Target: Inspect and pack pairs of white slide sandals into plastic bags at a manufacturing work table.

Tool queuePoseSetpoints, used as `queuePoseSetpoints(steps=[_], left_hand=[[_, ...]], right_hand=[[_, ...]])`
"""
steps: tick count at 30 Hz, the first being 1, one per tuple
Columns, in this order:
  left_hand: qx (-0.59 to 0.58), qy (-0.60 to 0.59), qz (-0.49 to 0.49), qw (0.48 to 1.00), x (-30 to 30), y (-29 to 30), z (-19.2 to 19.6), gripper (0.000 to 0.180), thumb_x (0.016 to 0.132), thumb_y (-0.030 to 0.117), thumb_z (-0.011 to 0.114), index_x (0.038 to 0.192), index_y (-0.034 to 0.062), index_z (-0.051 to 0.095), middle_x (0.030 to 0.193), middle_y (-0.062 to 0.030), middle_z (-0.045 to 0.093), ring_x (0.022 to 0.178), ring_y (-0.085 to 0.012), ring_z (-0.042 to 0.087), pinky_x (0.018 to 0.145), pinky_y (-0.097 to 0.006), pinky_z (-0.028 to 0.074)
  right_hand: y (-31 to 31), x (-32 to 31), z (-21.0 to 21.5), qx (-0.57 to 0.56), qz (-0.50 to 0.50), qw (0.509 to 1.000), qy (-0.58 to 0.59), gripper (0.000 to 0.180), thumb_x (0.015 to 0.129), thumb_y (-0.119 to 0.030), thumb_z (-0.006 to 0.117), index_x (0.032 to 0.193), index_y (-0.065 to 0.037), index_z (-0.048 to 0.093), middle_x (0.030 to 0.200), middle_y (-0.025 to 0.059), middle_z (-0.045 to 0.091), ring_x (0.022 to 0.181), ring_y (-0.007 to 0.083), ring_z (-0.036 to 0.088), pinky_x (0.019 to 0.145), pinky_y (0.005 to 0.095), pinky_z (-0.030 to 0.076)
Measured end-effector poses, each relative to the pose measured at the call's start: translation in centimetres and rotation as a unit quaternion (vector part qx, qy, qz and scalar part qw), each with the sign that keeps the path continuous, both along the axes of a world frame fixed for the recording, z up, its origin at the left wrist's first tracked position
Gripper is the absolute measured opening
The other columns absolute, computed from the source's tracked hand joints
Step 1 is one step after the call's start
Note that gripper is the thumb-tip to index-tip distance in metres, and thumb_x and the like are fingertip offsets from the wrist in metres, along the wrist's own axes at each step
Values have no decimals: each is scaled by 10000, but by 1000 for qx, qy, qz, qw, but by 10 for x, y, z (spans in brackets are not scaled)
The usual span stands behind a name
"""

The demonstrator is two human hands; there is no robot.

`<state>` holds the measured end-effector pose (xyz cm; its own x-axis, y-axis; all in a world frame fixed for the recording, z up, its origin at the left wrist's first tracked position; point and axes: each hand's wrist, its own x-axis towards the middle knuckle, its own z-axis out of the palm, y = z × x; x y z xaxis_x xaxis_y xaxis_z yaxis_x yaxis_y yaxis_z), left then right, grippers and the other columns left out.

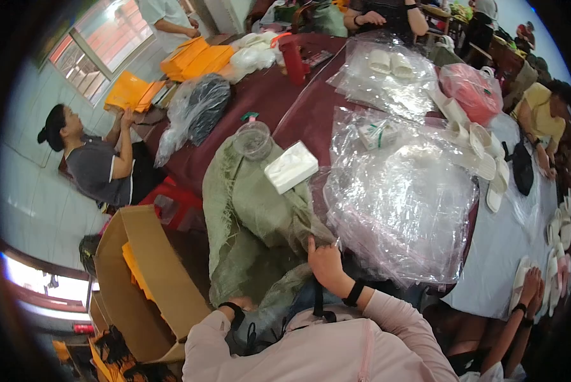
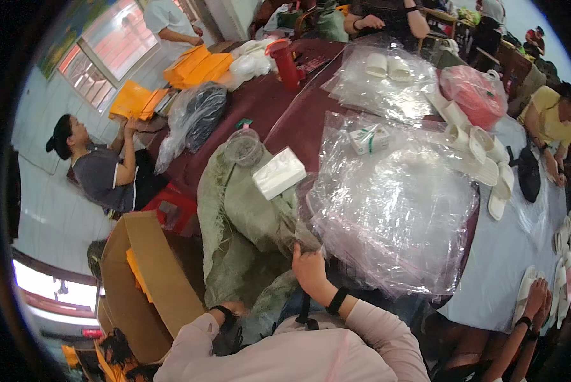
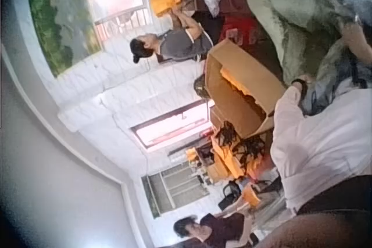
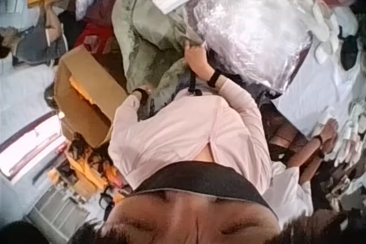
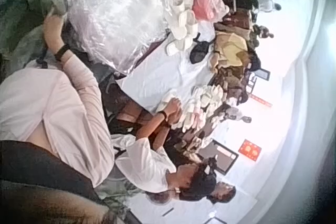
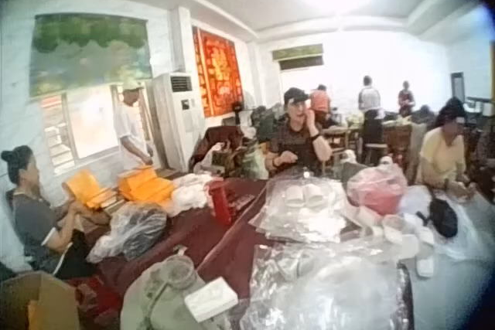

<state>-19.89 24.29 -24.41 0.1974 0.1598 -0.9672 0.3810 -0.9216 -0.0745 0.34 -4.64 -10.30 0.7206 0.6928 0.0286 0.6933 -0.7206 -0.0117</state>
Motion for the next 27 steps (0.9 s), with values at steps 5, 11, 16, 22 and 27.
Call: queuePoseSetpoints(steps=[5, 11, 16, 22, 27], left_hand=[[-47, 73, 17, 996, 35, -11, 17, 708, 717, 598, 602, 1191, 71, 588, 1221, -152, 570, 1135, -287, 529, 940, -411, 400], [-101, -222, 85, 966, 118, -46, 66, 321, 836, 281, 551, 965, -5, 621, 814, -201, 629, 784, -329, 616, 671, -426, 453], [-150, -621, 92, 764, 187, -131, 159, 266, 859, 227, 520, 910, -34, 539, 803, -149, 547, 765, -293, 530, 743, -392, 423], [-264, -730, -22, 629, 221, -184, 176, 240, 824, 145, 529, 999, -19, 515, 1094, -192, 483, 1022, -351, 440, 890, -440, 341], [-272, -720, -156, 618, 239, -249, 213, 357, 820, 178, 563, 1144, 31, 532, 1250, -219, 400, 1150, -402, 365, 969, -493, 284]], right_hand=[[-4, 2, 2, -1, -5, 1000, -26, 509, 791, -108, 509, 1292, -25, 475, 684, 69, 596, 654, 221, 605, 756, 386, 462], [0, -3, -14, 55, 7, 998, -25, 476, 808, -187, 502, 1248, -6, 491, 728, 43, 581, 659, 198, 573, 636, 349, 429], [-16, -1, 3, 152, 139, 978, 24, 426, 805, -189, 519, 1201, -34, 522, 885, 63, 544, 849, 211, 545, 726, 331, 435], [-109, 1, 74, 362, 53, 917, 160, 349, 807, -210, 585, 1097, -23, 529, 916, 152, 541, 863, 344, 546, 767, 436, 449], [-206, -1, 56, 311, -125, 942, -8, 340, 785, -172, 616, 1099, -60, 544, 954, 110, 578, 872, 290, 569, 768, 400, 448]])
